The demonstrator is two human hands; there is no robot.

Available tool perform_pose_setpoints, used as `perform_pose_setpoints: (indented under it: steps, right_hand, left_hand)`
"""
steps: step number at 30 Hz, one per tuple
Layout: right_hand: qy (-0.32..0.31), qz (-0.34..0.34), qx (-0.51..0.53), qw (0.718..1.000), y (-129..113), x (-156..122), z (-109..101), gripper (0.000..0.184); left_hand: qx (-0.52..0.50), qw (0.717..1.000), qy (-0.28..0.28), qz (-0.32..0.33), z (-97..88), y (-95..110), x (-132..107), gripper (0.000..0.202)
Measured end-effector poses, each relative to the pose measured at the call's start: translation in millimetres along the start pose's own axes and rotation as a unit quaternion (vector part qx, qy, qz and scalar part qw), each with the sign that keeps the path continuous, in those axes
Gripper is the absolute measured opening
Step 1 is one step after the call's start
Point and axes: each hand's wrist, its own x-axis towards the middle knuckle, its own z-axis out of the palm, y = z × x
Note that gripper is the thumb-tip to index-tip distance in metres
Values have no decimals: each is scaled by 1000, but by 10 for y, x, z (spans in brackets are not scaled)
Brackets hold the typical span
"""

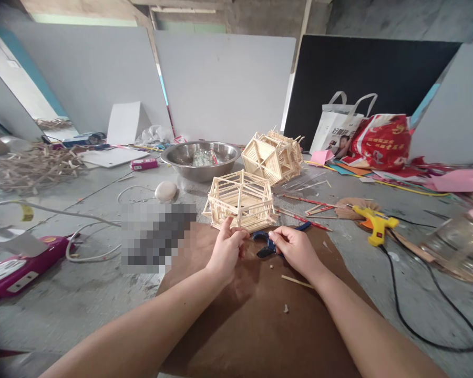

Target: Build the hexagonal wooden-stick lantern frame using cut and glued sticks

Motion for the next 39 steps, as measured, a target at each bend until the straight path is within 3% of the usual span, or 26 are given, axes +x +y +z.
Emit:
perform_pose_setpoints:
  steps: [6,12,15,18,20,22,24,27,31,39]
  right_hand:
    - [3,0,-2,1000,12,4,13,34]
    - [17,-19,-33,999,8,10,15,33]
    - [38,-47,-66,996,-11,-4,12,32]
    - [50,-80,-82,992,-36,-21,11,31]
    - [54,-100,-77,991,-55,-30,10,31]
    - [57,-114,-63,990,-69,-38,8,30]
    - [64,-127,-50,989,-76,-45,4,30]
    - [64,-147,-44,986,-75,-56,1,31]
    - [42,-172,-47,983,-87,-74,12,31]
    - [26,-195,-31,980,-96,-86,66,27]
  left_hand:
    - [28,999,-31,15,-10,-26,15,31]
    - [0,1000,1,-27,34,18,-81,58]
    - [-7,998,36,-45,59,28,-145,53]
    - [-17,998,57,-10,61,10,-191,34]
    - [12,999,18,46,48,-12,-216,17]
    - [88,988,-65,112,27,-37,-240,25]
    - [181,959,-146,161,5,-62,-257,34]
    - [301,910,-214,190,-22,-94,-253,41]
    - [392,865,-239,202,-44,-112,-211,45]
    - [379,857,-258,235,-41,-79,-186,27]
